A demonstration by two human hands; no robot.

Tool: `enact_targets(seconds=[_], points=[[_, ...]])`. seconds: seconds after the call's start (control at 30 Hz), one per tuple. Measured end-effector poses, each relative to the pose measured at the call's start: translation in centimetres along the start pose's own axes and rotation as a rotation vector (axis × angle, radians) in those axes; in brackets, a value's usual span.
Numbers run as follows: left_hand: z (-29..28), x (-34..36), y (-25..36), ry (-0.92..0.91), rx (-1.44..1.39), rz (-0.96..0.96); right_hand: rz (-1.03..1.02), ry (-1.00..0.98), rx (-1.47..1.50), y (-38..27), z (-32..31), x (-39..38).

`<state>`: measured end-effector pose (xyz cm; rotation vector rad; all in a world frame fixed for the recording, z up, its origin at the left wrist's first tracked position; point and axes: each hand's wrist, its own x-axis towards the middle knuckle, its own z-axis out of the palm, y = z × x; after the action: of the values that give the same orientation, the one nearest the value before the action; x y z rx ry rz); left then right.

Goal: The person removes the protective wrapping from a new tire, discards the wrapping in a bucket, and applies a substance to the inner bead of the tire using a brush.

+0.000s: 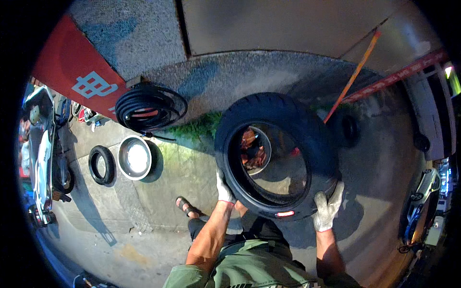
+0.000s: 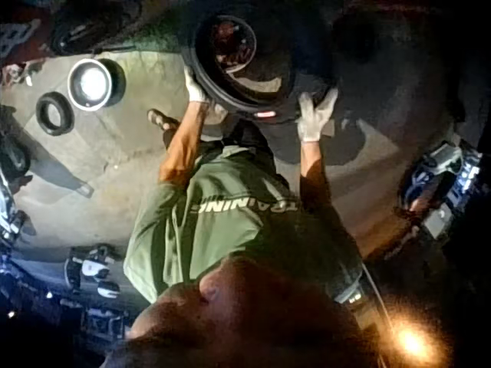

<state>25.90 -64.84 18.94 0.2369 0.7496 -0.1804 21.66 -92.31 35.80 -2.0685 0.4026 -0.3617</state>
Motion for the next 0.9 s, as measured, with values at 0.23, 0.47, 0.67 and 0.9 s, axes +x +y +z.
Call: enact_targets(seconds=[0.23, 0.47, 0.67, 0.9], points=[[1.2, -2.7, -0.4, -0.039, 0.055, 0.073, 0.146, -0.019, -0.031, 1.5, -5.1, 0.2], [0.5, -2.0, -0.8, -0.134, -0.033, -0.092, 0.31, -0.786, 1.356, -1.8, -4.1, 2.9], [-1.8, -1.9, -2.0, -0.14, -0.066, -0.175, 0.543, -0.498, 1.228, -4.9, 0.7, 2.4], [0.1, -2.6, -0.7, -0.045, -0.102, -0.106, 0.432, -0.479, 1.207, -4.5, 0.3, 4.4]])
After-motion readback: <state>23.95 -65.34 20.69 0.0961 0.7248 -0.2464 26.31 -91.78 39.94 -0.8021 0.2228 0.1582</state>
